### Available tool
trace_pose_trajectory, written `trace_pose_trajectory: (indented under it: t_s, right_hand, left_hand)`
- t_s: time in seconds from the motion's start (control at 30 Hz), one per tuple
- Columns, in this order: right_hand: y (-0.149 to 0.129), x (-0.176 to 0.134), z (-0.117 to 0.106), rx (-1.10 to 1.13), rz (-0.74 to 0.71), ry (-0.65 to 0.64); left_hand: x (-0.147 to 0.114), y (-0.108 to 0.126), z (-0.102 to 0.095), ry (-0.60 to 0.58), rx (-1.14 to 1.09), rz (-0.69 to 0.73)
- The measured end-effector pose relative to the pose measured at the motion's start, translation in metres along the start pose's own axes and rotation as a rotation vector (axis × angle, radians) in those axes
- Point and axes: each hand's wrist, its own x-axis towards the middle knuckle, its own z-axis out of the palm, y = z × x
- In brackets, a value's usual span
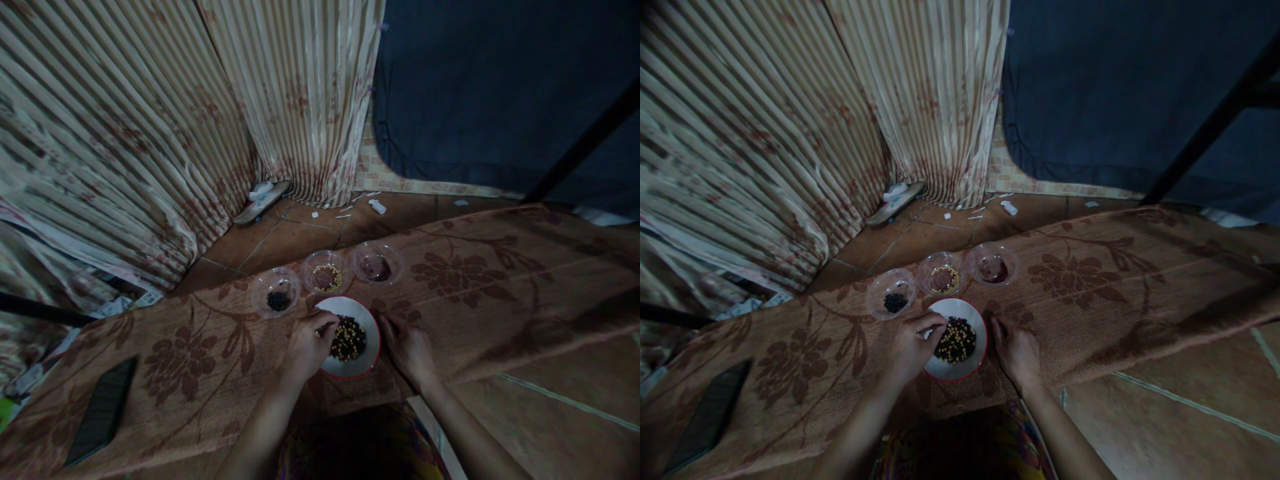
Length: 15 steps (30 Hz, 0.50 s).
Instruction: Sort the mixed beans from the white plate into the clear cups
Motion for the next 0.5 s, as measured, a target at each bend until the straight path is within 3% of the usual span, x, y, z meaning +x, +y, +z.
trace_pose_trajectory:
  t_s: [0.5]
  right_hand:
    - [0.0021,0.0004,0.0011,0.03,-0.009,-0.006]
  left_hand:
    - [-0.001,0.0021,-0.0043,0.03,-0.04,-0.031]
